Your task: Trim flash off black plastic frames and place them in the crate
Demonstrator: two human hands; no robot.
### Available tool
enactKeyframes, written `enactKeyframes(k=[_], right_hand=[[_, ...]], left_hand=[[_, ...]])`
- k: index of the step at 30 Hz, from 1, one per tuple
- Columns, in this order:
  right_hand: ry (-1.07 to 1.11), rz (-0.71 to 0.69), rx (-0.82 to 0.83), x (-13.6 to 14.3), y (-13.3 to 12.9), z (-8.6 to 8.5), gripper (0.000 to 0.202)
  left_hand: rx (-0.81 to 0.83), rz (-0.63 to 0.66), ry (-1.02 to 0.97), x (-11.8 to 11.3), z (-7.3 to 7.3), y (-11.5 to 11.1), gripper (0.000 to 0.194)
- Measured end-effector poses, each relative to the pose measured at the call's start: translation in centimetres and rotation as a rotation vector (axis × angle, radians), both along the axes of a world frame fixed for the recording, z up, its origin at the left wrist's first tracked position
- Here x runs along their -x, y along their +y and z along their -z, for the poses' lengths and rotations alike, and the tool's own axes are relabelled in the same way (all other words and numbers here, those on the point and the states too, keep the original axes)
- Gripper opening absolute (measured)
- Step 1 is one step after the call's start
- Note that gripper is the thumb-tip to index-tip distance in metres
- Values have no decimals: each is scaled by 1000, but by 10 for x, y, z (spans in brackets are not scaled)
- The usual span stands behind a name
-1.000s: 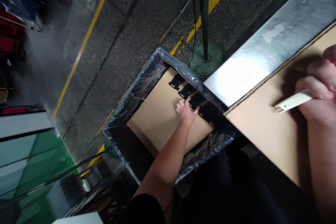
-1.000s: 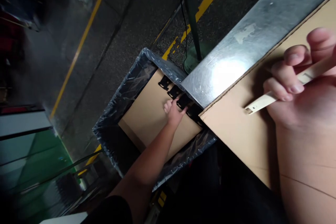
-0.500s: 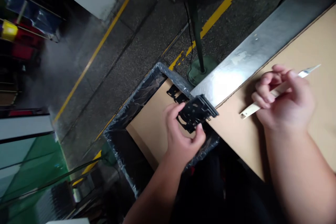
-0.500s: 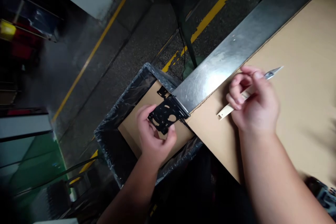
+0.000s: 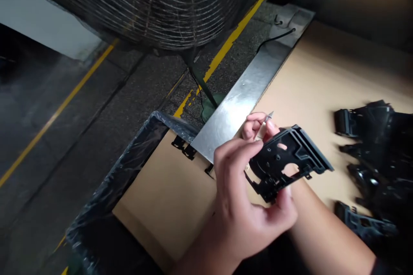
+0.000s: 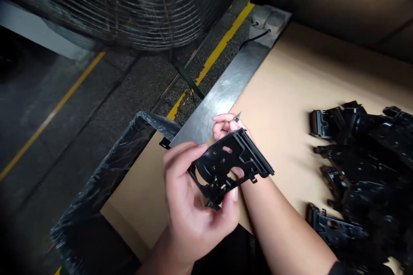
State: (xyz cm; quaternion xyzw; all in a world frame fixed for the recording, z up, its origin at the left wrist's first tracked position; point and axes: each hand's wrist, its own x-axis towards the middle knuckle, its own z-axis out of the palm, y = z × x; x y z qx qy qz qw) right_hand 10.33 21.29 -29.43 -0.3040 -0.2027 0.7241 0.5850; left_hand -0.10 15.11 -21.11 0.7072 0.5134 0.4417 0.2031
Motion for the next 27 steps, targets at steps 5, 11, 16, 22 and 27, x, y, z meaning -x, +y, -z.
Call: enactKeyframes(k=[5, 11, 16, 22, 27], right_hand=[[20, 35, 45, 3, -4, -9, 30], [32, 8, 33, 2, -2, 1, 28], [47, 16, 58, 1, -1, 2, 26], [70, 8, 63, 2, 2, 3, 27], [103, -22, 38, 2, 9, 11, 30]], left_hand=[[22, -6, -23, -11, -2, 0, 69], [95, 44, -50, -22, 1, -6, 79], [135, 109, -5, -32, -1, -5, 55], [126, 147, 53, -35, -3, -2, 55], [71, 190, -26, -39, -2, -1, 50]])
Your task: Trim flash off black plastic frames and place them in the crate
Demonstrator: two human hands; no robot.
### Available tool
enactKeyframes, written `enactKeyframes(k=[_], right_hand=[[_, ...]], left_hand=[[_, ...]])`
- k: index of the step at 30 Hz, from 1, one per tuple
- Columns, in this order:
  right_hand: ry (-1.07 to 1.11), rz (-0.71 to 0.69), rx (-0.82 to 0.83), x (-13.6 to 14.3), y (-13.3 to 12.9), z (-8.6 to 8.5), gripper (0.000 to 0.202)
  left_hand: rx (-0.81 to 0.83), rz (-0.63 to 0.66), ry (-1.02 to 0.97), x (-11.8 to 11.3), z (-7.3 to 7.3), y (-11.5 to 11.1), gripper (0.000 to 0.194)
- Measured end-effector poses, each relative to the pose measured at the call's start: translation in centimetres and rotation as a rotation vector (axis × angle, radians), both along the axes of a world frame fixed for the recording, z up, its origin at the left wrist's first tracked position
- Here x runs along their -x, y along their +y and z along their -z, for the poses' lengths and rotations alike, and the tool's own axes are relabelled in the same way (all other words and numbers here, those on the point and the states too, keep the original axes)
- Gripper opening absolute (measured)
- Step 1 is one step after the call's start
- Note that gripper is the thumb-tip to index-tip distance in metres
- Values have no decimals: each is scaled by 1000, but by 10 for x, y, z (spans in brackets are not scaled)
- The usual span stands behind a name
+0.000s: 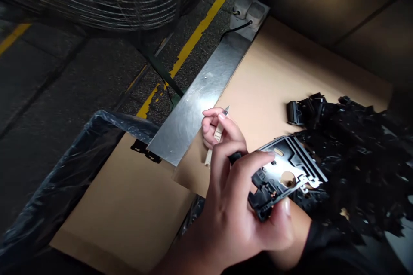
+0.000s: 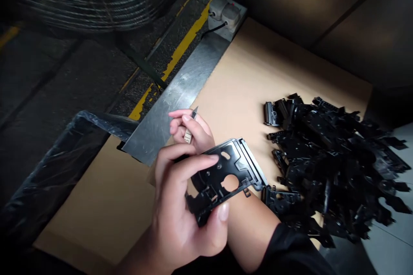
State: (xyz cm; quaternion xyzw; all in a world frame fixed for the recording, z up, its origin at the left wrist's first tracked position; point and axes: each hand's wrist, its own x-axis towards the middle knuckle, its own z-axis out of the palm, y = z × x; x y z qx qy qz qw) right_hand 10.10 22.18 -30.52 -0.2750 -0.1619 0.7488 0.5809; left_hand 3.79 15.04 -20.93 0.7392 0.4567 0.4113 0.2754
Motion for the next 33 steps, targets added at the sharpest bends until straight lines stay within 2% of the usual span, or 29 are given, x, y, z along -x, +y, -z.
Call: enactKeyframes(k=[6, 14, 20, 33], right_hand=[[15, 8, 3, 1, 0, -3, 28], [-12, -23, 53, 0, -1, -9, 25], [-8, -32, 36, -1, 2, -5, 27], [-22, -24, 33, -5, -1, -7, 26]], left_hand=[[-62, -12, -155, -9, 1, 2, 50], [-17, -19, -198, -13, -3, -1, 53], [15, -45, -161, -15, -4, -4, 56], [8, -98, -63, -9, 1, -7, 44]])
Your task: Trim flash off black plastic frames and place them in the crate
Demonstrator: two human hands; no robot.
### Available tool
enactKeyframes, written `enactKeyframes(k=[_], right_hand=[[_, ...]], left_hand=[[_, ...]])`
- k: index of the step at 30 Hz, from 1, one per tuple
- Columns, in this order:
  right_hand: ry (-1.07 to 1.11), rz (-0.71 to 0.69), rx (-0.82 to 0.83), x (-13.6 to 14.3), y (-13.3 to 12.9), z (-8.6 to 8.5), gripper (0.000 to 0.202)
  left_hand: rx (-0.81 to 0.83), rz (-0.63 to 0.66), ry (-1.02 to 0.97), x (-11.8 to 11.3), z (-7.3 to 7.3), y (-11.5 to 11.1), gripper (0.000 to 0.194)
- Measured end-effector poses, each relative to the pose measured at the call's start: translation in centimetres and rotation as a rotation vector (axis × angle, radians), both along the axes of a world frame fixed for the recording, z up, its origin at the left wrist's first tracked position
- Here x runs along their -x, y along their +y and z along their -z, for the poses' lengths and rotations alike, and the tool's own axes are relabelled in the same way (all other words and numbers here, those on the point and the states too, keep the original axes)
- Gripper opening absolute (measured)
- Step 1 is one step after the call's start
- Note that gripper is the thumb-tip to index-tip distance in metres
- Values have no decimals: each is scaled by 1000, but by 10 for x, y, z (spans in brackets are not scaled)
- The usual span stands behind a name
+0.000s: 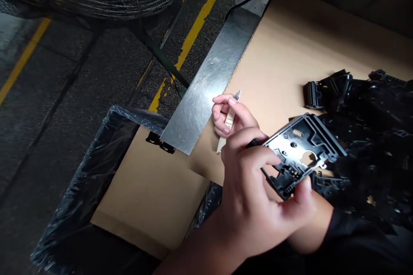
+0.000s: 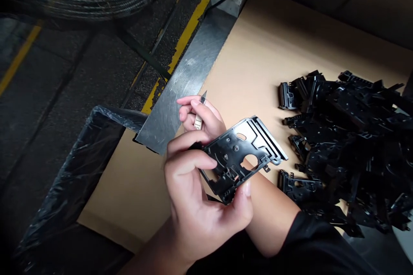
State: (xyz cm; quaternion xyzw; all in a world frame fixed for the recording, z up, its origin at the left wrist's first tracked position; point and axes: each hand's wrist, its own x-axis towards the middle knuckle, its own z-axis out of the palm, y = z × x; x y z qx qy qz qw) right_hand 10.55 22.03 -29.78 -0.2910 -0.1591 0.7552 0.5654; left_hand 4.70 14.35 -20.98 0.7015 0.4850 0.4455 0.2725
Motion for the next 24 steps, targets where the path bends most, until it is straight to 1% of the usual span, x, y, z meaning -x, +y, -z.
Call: enactKeyframes(k=[4, 6, 10, 12, 18, 21, 24], right_hand=[[-22, -1, -1, 1, -1, -1, 24], [-21, 18, -20, 1, -2, 0, 26], [-38, 32, -30, 1, -2, 3, 28], [-44, 16, -18, 1, -1, 3, 28], [-44, 12, -15, 2, -1, 1, 23], [-74, 21, -8, 3, -1, 0, 24], [-104, 23, 19, 2, -1, -1, 24]], left_hand=[[-58, 15, 7, 2, 7, 3, 47], [-79, 20, 9, 2, 13, 4, 45], [-68, -21, -4, -1, 24, 2, 28], [-54, -52, -12, -3, 30, 0, 25], [-98, -81, -74, -6, 43, -2, 41], [-82, -88, -66, -6, 45, -1, 46], [-66, -95, -45, -6, 45, -1, 45]])
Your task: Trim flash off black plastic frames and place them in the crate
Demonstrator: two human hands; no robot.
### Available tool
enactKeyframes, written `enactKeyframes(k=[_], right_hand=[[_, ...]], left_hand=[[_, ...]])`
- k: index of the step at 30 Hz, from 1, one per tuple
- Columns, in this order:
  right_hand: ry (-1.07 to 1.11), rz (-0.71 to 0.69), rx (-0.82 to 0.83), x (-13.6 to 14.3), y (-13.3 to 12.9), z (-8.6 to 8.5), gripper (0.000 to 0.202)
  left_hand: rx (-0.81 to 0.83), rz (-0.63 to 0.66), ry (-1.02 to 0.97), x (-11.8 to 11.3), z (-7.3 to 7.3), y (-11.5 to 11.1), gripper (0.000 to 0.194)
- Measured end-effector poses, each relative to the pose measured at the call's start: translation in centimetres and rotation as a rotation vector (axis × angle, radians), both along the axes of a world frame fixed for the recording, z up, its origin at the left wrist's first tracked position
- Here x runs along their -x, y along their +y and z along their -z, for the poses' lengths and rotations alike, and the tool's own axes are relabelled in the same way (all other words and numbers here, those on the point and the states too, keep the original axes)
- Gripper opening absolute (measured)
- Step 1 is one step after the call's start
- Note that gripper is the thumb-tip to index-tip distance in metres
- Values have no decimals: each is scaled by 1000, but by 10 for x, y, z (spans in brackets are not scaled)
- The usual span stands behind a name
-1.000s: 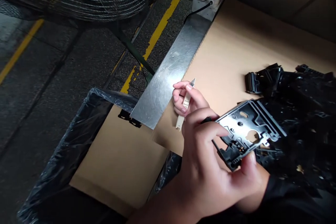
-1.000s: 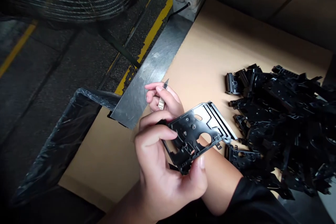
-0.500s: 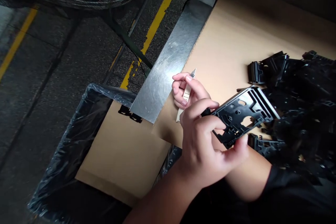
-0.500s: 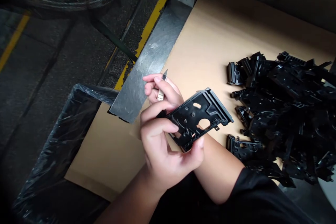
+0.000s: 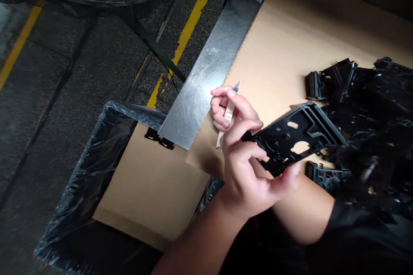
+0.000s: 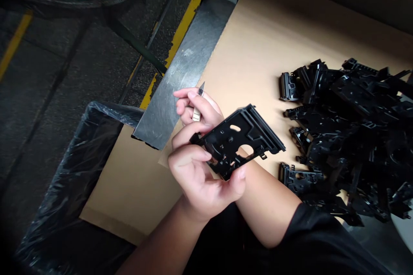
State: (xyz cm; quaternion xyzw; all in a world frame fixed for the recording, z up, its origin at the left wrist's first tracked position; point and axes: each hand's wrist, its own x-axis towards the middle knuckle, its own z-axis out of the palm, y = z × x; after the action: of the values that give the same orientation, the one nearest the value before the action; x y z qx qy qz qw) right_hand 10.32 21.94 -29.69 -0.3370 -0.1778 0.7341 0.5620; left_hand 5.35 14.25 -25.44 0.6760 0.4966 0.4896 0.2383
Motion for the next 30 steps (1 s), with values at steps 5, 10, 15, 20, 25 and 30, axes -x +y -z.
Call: enactKeyframes(k=[5, 10, 15, 20, 25, 30], right_hand=[[-36, -1, 45, 0, -1, 1, 26], [-58, 37, 80, 1, -6, 0, 20], [29, 58, 1, 1, -3, -5, 23], [74, 84, -5, 1, -2, -5, 20], [5, 76, -11, 2, -5, -5, 18], [-47, 77, -17, 1, -7, -6, 13]], left_hand=[[9, 1, -6, 1, 0, 0, 42], [-7, 42, -98, 0, 1, -1, 42], [-26, -2, -106, 33, 9, -9, 45], [-44, -362, 62, 140, 63, -40, 64], [417, -664, 412, 235, 149, -85, 56], [584, -623, 454, 247, 219, -87, 52]])
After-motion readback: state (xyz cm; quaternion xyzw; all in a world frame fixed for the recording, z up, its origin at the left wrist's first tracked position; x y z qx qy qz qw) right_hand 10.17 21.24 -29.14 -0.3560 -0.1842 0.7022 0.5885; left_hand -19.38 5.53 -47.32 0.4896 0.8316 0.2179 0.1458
